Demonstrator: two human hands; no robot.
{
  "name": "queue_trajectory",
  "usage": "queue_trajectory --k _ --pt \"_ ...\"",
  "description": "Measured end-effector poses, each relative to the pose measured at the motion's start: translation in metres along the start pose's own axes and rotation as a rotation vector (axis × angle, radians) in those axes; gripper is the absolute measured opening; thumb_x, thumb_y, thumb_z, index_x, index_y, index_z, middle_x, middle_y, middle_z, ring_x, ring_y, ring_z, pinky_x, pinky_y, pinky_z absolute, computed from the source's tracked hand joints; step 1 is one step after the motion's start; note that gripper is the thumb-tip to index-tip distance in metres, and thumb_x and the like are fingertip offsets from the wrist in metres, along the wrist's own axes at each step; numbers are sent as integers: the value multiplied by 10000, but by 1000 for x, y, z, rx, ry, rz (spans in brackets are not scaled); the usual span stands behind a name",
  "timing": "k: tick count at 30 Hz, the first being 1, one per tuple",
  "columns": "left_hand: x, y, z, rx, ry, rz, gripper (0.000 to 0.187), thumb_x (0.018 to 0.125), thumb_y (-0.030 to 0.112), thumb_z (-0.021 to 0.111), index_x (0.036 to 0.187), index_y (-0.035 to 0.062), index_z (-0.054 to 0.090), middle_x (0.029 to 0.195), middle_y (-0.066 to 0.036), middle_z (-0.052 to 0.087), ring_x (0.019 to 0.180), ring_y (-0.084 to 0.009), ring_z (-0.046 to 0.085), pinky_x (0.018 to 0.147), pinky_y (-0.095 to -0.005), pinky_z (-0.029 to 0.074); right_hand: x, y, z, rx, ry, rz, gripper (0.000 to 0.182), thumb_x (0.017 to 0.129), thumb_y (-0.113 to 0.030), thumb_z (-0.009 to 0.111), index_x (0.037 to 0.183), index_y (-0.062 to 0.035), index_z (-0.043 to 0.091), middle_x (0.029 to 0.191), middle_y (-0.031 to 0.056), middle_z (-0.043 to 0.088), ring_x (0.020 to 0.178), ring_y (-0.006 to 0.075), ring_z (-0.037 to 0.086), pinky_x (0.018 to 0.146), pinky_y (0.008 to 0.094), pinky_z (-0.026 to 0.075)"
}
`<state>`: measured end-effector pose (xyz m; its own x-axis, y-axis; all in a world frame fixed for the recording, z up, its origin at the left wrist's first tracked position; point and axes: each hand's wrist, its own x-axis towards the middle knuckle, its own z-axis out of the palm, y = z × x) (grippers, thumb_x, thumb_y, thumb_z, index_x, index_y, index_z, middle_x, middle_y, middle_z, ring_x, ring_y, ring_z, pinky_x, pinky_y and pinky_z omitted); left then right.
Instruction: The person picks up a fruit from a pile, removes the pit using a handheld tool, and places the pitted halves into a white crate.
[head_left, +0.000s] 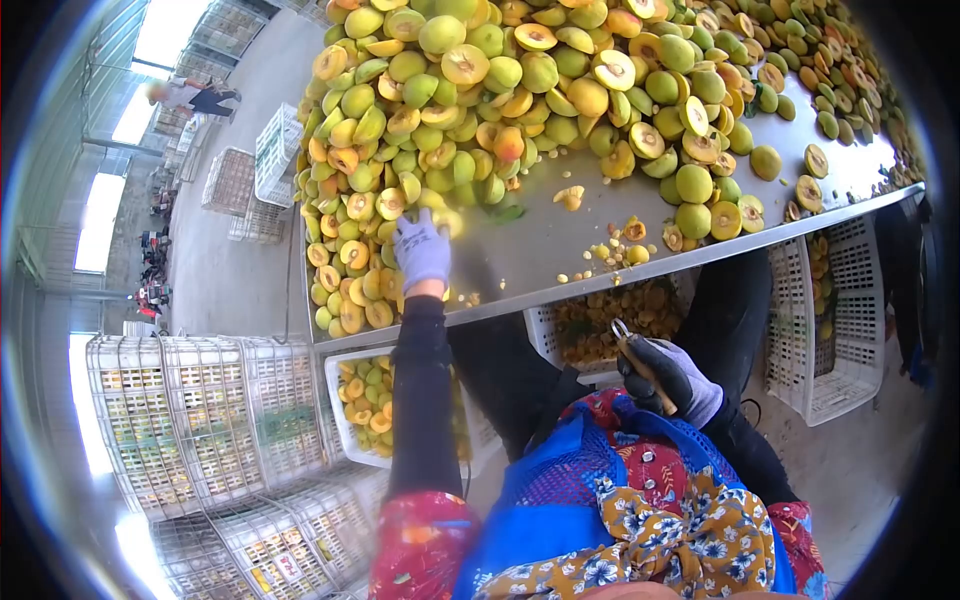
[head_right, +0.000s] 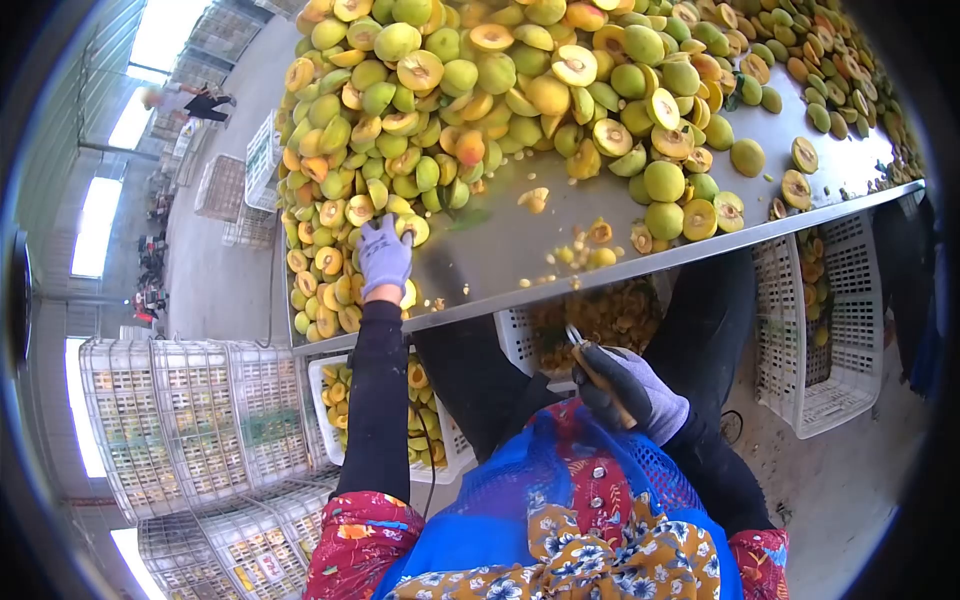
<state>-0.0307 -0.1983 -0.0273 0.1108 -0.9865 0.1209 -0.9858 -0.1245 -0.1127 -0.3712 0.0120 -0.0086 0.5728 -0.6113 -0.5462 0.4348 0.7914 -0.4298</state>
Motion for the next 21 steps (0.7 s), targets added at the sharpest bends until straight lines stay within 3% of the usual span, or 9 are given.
queue_trajectory --k 6,7,9,11,12,13,16,18,21 --pt "-1 24 6 -416 -131 116 543 823 286 729 1229 38 466 1118 -212 617 1005 -387 637 877 -453 500 -4 -5 13 -196 83 -129 294 1030 -349 505 941 -73 555 646 -5 516 555 78 519 500 223 378" --pt "-9 26 14 -604 34 187 527 843 269 721 1236 32 461 1062 -169 632 878 -307 681 744 -395 548 0 -5 13 -269 106 -140 274 1027 -330 512 948 -71 556 661 9 530 568 104 538 514 239 392" --pt "-48 55 -26 -1459 -427 -130 506 881 250 689 1276 31 461 1020 -117 639 818 -208 680 643 -323 562 7 -7 15 -542 149 -260 237 1019 -290 523 962 -63 556 683 54 553 583 179 566 535 291 419" --pt "-78 68 -51 -1629 -642 -120 460 919 226 640 1299 24 478 1029 -97 650 785 -167 681 595 -294 572 13 -10 15 -946 187 -472 203 1007 -250 530 979 -51 554 698 117 572 587 278 583 545 362 447" --pt "-90 69 -41 -1689 -695 -115 426 936 188 604 1311 18 498 1059 -102 652 832 -182 687 661 -298 588 16 -8 13 -1179 196 -669 211 991 -240 549 997 -29 546 686 150 575 600 308 595 554 399 452" --pt "-103 75 -34 -1755 -706 -86 405 978 270 567 1289 13 527 1101 -116 657 895 -184 689 700 -283 590 19 -7 12 -1405 255 -880 228 975 -229 568 1016 -6 538 675 183 577 613 338 607 563 436 457" --pt "-132 94 -31 -2038 -931 -286 535 1030 463 417 1295 10 522 1130 -132 661 989 -213 673 805 -317 574 21 -11 27 -1339 328 -667 247 966 -217 557 1046 12 510 691 219 565 663 386 605 569 483 460" --pt "-146 104 -28 -2051 -948 -355 616 1040 535 327 1285 5 524 1145 -143 658 1032 -234 662 856 -344 559 20 -13 30 -1478 317 -766 253 968 -223 556 1047 10 498 674 216 566 638 385 603 555 483 459" --pt "-162 111 -33 -1881 -783 -200 649 1043 548 279 1289 -6 511 1195 -169 630 1064 -266 646 906 -372 532 25 -6 26 -1416 373 -678 260 968 -237 563 1007 11 499 637 215 577 592 396 604 527 489 456"
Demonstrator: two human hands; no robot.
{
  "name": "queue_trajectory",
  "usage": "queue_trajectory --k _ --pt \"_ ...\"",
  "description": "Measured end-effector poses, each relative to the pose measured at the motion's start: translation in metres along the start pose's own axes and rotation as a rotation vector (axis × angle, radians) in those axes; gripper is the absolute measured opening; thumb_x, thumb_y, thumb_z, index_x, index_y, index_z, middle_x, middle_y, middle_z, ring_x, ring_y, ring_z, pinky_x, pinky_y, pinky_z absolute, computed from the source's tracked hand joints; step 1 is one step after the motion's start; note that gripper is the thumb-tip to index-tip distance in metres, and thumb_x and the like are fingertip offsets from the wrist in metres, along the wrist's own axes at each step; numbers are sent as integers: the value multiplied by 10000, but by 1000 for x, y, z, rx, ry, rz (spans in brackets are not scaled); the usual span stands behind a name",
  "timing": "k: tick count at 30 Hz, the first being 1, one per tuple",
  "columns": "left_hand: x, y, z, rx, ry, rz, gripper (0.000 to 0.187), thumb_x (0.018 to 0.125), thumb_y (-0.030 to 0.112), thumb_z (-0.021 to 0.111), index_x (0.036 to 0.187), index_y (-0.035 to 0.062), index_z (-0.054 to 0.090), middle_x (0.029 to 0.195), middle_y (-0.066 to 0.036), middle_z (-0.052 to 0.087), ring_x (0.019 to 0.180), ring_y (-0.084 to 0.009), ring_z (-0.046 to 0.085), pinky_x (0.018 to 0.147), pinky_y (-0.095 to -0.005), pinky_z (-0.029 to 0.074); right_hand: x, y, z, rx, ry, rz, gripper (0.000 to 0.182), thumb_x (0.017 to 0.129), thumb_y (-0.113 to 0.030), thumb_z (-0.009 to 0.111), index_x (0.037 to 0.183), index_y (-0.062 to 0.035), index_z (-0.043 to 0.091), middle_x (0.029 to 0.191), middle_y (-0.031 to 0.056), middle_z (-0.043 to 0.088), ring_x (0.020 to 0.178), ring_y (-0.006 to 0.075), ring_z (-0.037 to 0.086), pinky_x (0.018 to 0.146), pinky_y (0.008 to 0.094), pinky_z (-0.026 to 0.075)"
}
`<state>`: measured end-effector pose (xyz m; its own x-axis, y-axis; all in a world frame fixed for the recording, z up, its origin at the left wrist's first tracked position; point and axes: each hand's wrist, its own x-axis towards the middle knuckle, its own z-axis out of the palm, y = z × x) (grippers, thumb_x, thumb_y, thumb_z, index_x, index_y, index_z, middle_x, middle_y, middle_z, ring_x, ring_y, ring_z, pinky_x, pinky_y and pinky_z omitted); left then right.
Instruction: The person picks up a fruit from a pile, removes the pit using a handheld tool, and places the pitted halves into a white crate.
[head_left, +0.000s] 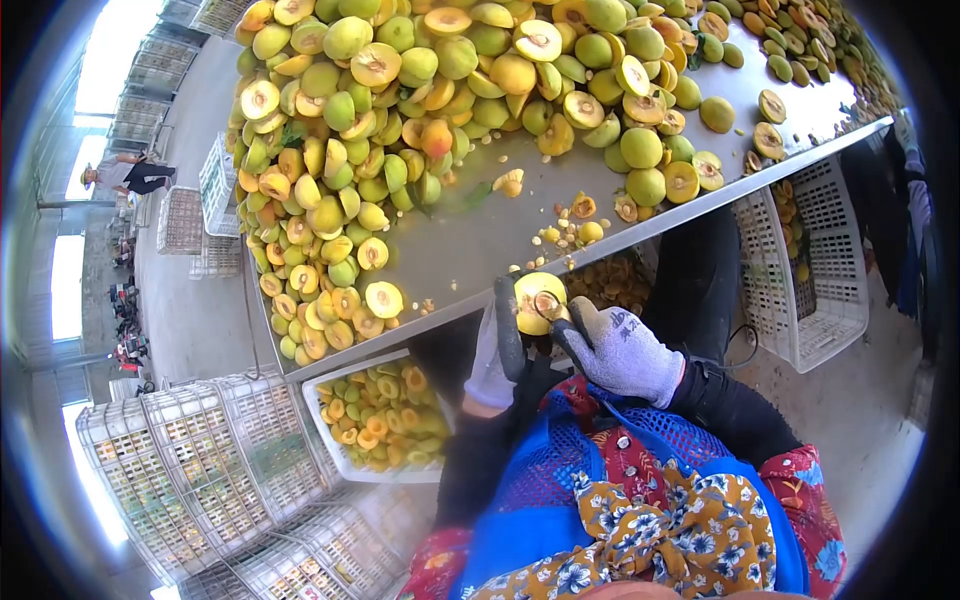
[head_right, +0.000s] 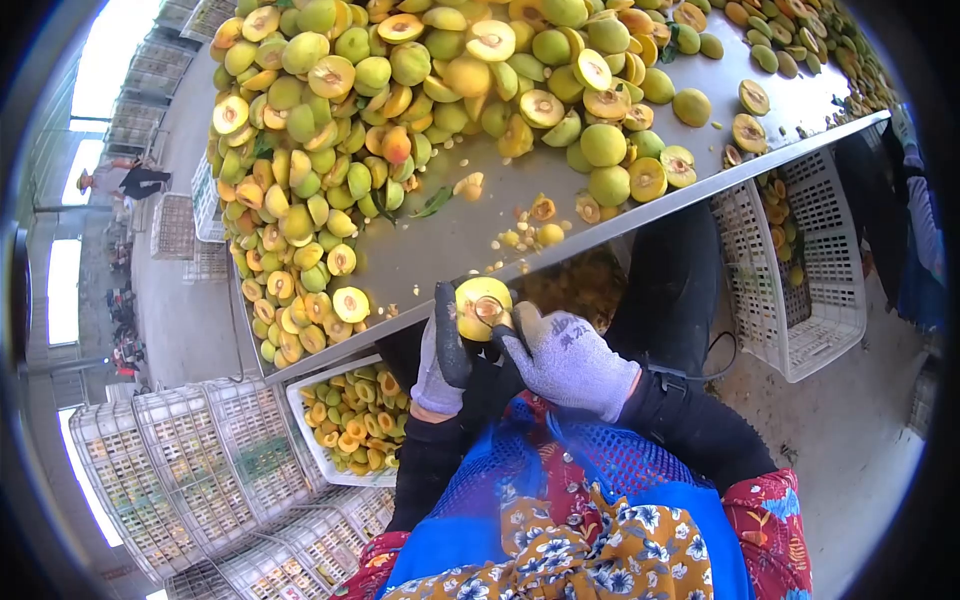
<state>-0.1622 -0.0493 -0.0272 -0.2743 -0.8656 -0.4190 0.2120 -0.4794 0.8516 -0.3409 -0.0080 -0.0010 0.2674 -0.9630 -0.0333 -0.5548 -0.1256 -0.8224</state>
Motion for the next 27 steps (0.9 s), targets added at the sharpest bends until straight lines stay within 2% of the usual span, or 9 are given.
queue_trajectory --k 1,5,10,14,17,20,21,23,27 --pt "-3 4 7 -153 58 -49 575 1053 486 333 1268 -17 509 1188 -171 622 1038 -268 647 891 -367 530 -1 0 2 8 -3 32 262 967 -239 570 1013 12 508 652 223 587 609 405 611 536 495 457" --pt "-21 5 16 1099 91 710 392 1065 321 421 1276 -2 490 1122 -130 610 1006 -216 625 877 -338 525 -9 -2 6 17 -28 82 270 970 -240 569 1019 20 515 657 226 599 621 411 620 547 501 463" --pt "-19 -12 26 398 295 296 393 1067 339 402 1202 -5 534 1056 -150 629 981 -234 626 865 -350 504 -15 3 19 132 53 1 265 984 -229 530 1004 33 502 680 255 585 558 398 601 503 469 458" --pt "-21 -16 34 531 296 389 286 1056 198 429 1213 -22 524 1157 -130 591 1030 -203 591 901 -342 482 -18 4 15 585 -30 154 283 1009 -247 499 1021 30 550 814 278 606 656 392 616 586 425 483" --pt "-18 -21 44 621 327 511 312 1060 202 408 1244 -26 514 1167 -124 590 1084 -197 565 942 -335 459 -13 -5 -12 1067 -319 574 311 1023 -267 476 1021 31 566 847 261 612 781 391 619 692 413 479" --pt "-11 -24 32 937 203 628 306 1022 156 463 1264 -26 507 1152 -144 602 1064 -234 589 935 -355 470 -19 11 -5 587 -156 303 314 1017 -276 493 995 31 554 818 266 609 755 416 615 678 445 477" --pt "-7 -29 33 374 234 329 321 943 107 553 1236 -23 527 1107 -174 622 1021 -282 623 904 -375 489 -20 16 4 377 6 73 302 1004 -287 514 976 13 525 748 275 599 684 444 609 606 490 479" --pt "-9 -29 32 775 180 585 316 921 109 575 1208 -19 544 1076 -174 641 985 -280 644 880 -370 505 -32 18 12 225 69 127 292 996 -287 524 978 3 501 722 277 595 660 457 603 584 524 470" --pt "-18 -9 48 365 79 283 252 949 138 549 1149 -15 566 1034 -129 672 935 -210 663 841 -327 529 -36 13 6 142 -2 180 282 991 -272 524 996 6 473 707 277 589 666 448 615 580 541 464"
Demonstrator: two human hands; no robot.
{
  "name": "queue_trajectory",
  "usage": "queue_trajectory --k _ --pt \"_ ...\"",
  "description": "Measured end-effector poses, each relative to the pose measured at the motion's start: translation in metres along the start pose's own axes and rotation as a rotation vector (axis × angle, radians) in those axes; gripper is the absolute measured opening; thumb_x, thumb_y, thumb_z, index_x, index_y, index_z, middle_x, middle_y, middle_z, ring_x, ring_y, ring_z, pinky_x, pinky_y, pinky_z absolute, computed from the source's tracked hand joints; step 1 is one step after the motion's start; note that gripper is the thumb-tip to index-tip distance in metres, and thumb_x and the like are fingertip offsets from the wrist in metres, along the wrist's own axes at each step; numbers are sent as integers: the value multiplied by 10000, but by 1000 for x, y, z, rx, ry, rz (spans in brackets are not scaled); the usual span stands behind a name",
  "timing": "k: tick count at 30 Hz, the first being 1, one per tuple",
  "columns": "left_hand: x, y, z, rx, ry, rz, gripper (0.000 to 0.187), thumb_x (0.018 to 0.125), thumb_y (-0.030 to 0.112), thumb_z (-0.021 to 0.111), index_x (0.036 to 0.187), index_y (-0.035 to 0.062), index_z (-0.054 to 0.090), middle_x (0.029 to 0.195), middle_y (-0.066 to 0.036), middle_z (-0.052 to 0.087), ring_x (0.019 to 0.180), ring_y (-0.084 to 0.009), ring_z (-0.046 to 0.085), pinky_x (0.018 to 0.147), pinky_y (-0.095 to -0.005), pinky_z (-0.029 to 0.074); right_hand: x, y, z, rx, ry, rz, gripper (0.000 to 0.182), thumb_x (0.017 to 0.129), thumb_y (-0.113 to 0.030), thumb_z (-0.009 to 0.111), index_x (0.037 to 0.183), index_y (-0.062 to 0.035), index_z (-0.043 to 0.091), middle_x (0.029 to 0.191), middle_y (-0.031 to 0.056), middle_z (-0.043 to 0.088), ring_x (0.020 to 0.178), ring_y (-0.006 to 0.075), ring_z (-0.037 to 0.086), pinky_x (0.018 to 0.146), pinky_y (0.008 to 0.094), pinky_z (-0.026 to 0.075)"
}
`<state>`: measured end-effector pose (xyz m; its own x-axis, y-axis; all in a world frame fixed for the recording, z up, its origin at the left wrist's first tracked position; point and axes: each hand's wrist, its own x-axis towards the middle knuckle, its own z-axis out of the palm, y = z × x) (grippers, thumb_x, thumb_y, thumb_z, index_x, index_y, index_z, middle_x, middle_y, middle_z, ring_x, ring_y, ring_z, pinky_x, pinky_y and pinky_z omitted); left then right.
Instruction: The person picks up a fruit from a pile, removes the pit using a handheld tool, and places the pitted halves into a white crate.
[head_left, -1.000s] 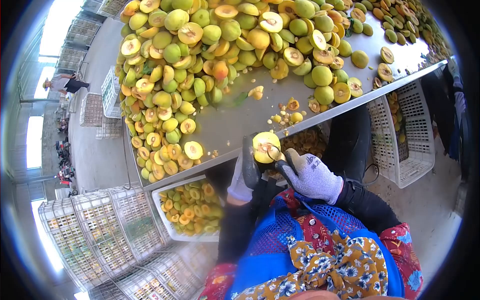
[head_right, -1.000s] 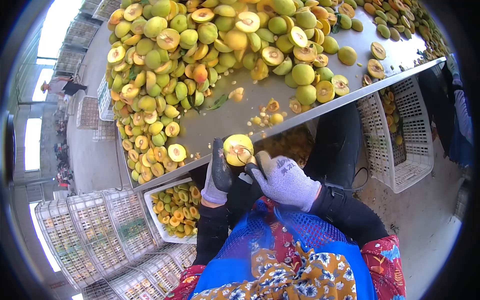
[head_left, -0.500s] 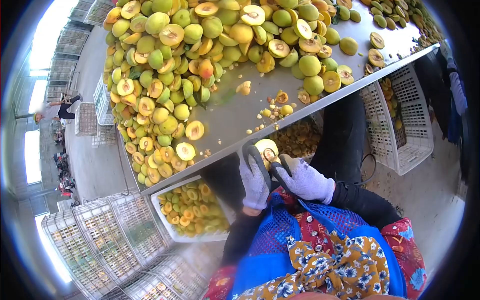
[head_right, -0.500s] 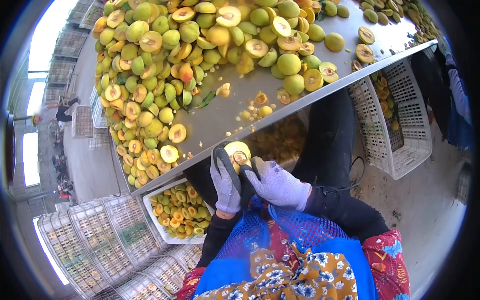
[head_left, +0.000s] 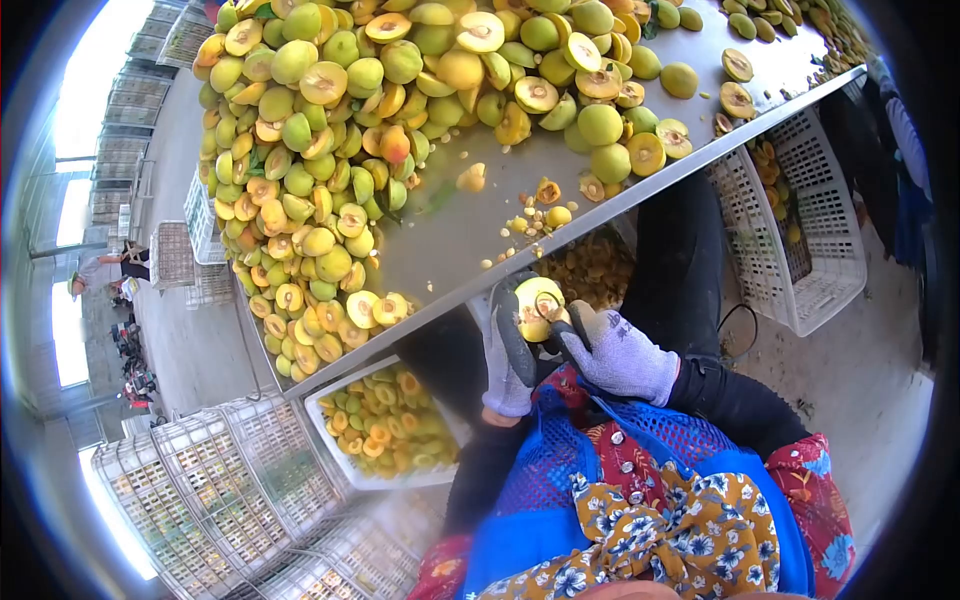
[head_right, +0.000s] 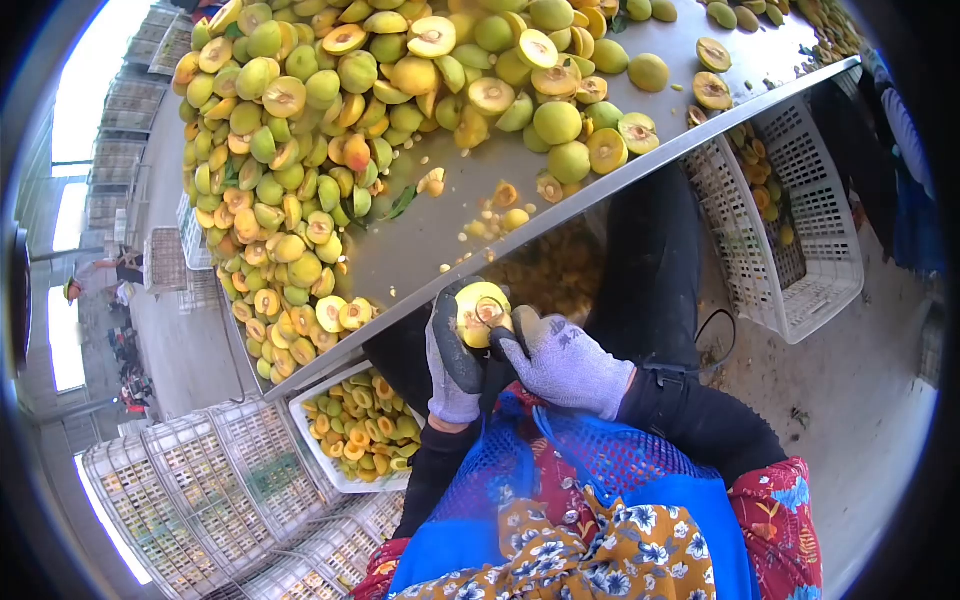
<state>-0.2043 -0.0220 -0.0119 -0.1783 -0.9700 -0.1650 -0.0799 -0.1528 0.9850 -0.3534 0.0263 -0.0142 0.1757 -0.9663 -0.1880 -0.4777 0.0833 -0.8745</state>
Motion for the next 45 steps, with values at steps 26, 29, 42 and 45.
queue_trajectory --k 26,29,42,45 --pt "-6 -25 5 418 89 220 260 950 169 583 1143 -5 589 1040 -100 645 940 -204 628 852 -323 507 -10 6 10 87 -31 133 263 1006 -240 505 970 17 544 819 261 627 762 422 630 639 477 472" --pt "-6 -40 0 250 92 113 312 896 127 635 1173 -7 580 1062 -100 649 950 -221 635 869 -323 509 -9 21 21 236 3 62 297 999 -268 522 956 26 533 807 272 622 774 443 632 639 499 468" --pt "5 -18 1 -618 -86 -237 409 1017 287 469 1321 14 464 1277 -183 570 1109 -304 611 970 -455 516 -18 10 0 279 -18 58 283 998 -261 531 1016 22 532 855 295 619 811 458 628 667 513 478" --pt "2 -20 -1 184 -142 197 460 941 202 618 1320 0 453 1235 -178 574 1083 -286 617 932 -435 531 -19 4 4 257 12 77 256 998 -232 523 1009 23 539 828 266 629 774 430 639 656 491 482"
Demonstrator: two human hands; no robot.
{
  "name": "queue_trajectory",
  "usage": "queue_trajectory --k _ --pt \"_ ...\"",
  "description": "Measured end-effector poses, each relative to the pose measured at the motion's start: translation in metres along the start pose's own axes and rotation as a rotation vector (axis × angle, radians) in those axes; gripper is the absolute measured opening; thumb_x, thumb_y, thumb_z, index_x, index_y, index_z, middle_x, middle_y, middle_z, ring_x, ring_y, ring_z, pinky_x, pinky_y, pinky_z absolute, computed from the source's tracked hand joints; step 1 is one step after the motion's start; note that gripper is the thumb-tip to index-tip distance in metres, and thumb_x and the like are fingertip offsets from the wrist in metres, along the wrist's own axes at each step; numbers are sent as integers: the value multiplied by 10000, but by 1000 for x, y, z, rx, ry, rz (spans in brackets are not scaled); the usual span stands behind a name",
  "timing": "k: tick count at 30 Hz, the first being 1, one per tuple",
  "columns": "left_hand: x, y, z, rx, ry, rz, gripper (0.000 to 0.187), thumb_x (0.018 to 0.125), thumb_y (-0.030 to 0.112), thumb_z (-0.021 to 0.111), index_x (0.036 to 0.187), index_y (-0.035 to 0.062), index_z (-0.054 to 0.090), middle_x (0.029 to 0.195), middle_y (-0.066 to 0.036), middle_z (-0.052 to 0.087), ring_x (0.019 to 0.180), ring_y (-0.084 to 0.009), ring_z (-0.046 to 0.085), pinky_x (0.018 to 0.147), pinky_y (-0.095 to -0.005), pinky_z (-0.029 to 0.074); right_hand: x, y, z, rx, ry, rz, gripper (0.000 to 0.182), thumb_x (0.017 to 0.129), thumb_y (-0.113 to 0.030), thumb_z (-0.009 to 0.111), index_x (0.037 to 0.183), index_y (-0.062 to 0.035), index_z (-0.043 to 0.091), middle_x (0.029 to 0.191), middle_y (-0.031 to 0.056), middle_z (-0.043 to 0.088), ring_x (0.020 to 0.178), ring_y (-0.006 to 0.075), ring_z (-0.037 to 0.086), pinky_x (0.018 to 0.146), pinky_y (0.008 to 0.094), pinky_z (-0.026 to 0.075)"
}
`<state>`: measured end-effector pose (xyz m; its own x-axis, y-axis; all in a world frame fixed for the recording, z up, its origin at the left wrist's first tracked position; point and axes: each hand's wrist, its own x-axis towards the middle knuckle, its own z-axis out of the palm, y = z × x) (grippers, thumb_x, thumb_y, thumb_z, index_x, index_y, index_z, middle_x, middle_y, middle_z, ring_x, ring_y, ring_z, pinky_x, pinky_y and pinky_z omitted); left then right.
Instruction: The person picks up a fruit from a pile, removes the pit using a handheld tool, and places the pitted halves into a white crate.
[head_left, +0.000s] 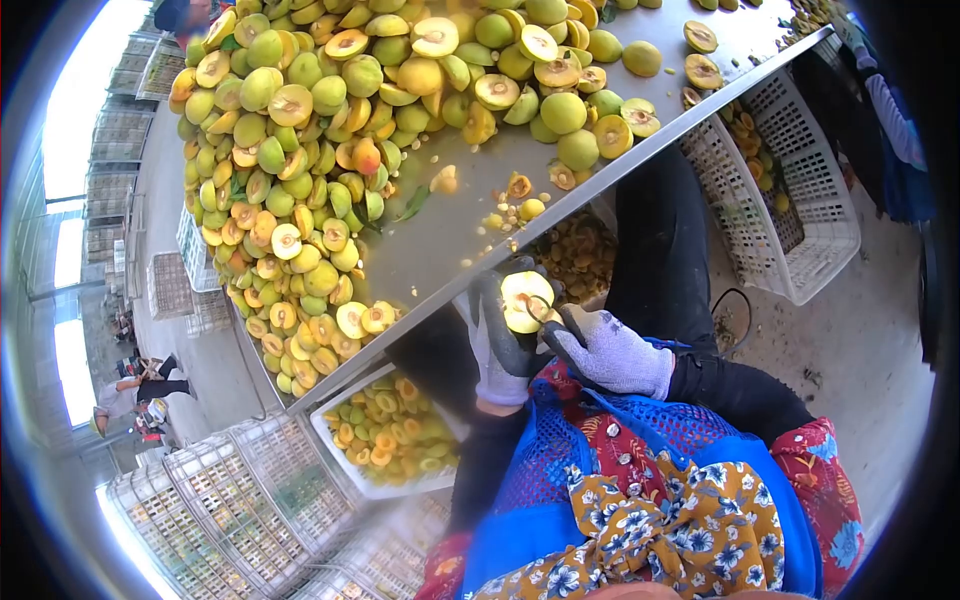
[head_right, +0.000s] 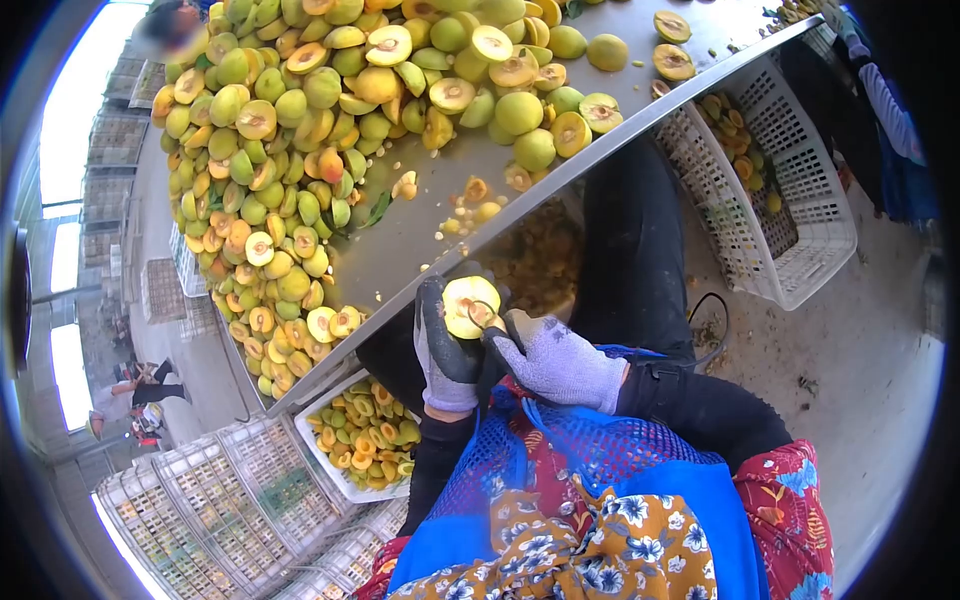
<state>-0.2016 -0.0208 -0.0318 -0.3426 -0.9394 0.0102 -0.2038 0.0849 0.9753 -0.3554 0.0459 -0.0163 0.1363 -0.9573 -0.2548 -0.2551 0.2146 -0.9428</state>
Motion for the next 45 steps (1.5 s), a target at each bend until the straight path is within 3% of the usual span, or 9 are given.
queue_trajectory --k 6,9,15,19,23,27,40,42,45 --pt "-3 0 14 256 216 372 489 941 181 634 1343 -11 430 1207 -184 561 1082 -312 605 925 -427 521 2 9 17 91 79 23 240 1005 -216 516 992 21 554 814 226 641 744 361 658 648 448 488" --pt "-7 4 25 -420 323 25 409 1038 252 385 1333 -24 446 1252 -173 565 1088 -269 605 967 -382 496 4 2 19 379 35 58 313 1033 -283 474 940 7 546 778 175 628 691 322 637 589 425 473" --pt "-8 12 21 -367 228 -65 489 1032 322 413 1402 1 404 1287 -165 545 1151 -280 572 1003 -391 471 8 3 5 1019 -384 121 377 1044 -402 449 937 -75 605 700 4 565 562 60 499 475 228 377" --pt "-2 14 5 -420 61 -262 404 1021 290 498 1303 0 494 1226 -126 581 1063 -242 622 832 -360 570 13 -2 3 797 -232 429 461 1007 -503 479 911 -68 600 662 4 561 475 77 483 420 249 375" --pt "0 1 15 -453 220 -412 322 1040 299 472 1090 -4 572 1002 -146 658 817 -231 676 730 -376 608 14 12 7 805 -313 209 444 1005 -507 487 877 -90 575 583 -8 497 439 75 463 389 233 363" --pt "-4 1 23 -343 215 -196 371 1063 326 424 1121 -2 586 958 -131 668 811 -207 679 708 -322 581 20 13 -12 1822 -805 717 387 1019 -452 481 951 -75 537 545 -15 421 367 67 349 329 190 296" --pt "-12 -24 27 -314 142 -331 336 1061 294 429 1083 6 599 990 -122 662 877 -197 642 786 -312 537 9 -3 -6 1158 -228 699 361 1018 -418 503 899 -80 540 573 -22 460 390 57 390 346 187 293" --pt "-11 -25 25 -361 103 -305 358 1059 321 432 1077 5 600 990 -132 665 872 -203 651 779 -315 544 12 35 -6 1845 -806 771 375 1024 -423 477 903 -73 538 551 -28 411 393 54 373 333 191 291" --pt "-9 -22 23 -301 56 -266 404 1056 366 428 1060 1 601 969 -142 672 834 -213 665 761 -317 554 12 42 -6 1832 -823 818 378 1001 -445 515 896 -83 540 533 -26 372 379 76 363 334 209 308"
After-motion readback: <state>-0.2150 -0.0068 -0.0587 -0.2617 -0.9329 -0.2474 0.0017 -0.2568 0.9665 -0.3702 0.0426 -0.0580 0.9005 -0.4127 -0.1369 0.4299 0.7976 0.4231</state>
